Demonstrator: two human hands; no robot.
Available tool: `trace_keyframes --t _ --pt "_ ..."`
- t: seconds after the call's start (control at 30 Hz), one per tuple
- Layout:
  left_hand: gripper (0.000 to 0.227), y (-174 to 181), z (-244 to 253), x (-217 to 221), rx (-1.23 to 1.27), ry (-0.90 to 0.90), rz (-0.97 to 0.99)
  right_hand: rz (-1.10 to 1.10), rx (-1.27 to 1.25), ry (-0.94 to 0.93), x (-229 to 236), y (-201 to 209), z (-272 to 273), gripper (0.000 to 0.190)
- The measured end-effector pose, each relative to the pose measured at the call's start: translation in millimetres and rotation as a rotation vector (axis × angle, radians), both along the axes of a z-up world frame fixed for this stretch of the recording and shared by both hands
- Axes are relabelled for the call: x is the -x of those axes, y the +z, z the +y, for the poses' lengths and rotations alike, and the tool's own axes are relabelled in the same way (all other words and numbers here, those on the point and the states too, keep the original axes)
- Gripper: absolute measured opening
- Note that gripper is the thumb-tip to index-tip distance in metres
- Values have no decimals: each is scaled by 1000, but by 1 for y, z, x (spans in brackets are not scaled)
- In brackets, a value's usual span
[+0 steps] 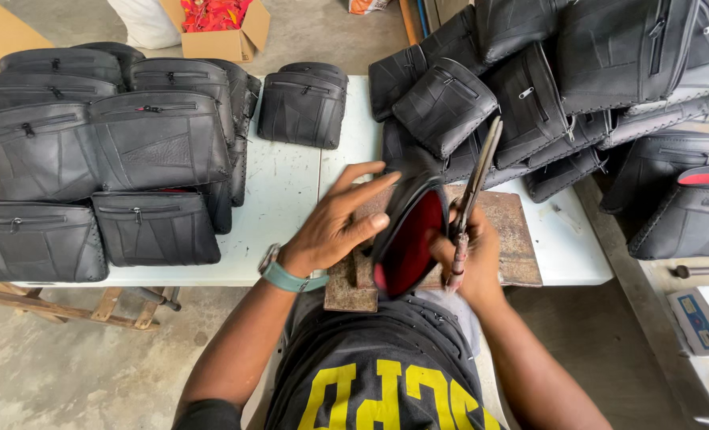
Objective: The person uses shears to trim excess threads and edges from black leather bags with red interiors. They handle each bag one at a time, rotate it to access different sides, and place the finished bag on a stack.
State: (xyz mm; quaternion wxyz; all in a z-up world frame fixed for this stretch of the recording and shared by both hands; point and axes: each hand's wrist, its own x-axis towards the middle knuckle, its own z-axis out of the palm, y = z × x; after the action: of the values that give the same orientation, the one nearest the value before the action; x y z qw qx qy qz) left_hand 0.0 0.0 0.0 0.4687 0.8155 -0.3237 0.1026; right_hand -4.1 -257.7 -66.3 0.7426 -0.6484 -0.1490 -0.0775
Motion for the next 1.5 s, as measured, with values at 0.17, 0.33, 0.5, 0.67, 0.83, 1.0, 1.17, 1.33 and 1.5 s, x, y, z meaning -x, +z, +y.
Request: trace_keyframes --t 0.17,0.33,0.5,0.67,0.83,1.0,1.17,1.33,1.5 --pt "86 19 -27 8 -85 -214 -19 75 141 -61 59 12 20 28" --pt "74 26 -26 9 -51 -429 29 252 278 147 76 22 -20 25" --pt "68 30 -32 16 -162 -484 98 378 145 325 81 16 -41 30" --pt "51 31 -42 7 -382 -294 187 308 116 368 77 8 -42 22" --pt "49 31 -37 -1 -221 -513 42 287 287 401 69 11 -54 30" --pt "33 26 -26 -14 -430 -362 272 346 25 348 44 6 -54 18" --pt "25 2 -10 -14 -283 -290 369 206 217 256 36 7 -44 21" --pt "24 -19 -10 -10 175 -371 561 139 283 194 40 9 -34 24" --pt "23 -37 -35 14 544 -511 856 78 295 285 30 0 -18 31"
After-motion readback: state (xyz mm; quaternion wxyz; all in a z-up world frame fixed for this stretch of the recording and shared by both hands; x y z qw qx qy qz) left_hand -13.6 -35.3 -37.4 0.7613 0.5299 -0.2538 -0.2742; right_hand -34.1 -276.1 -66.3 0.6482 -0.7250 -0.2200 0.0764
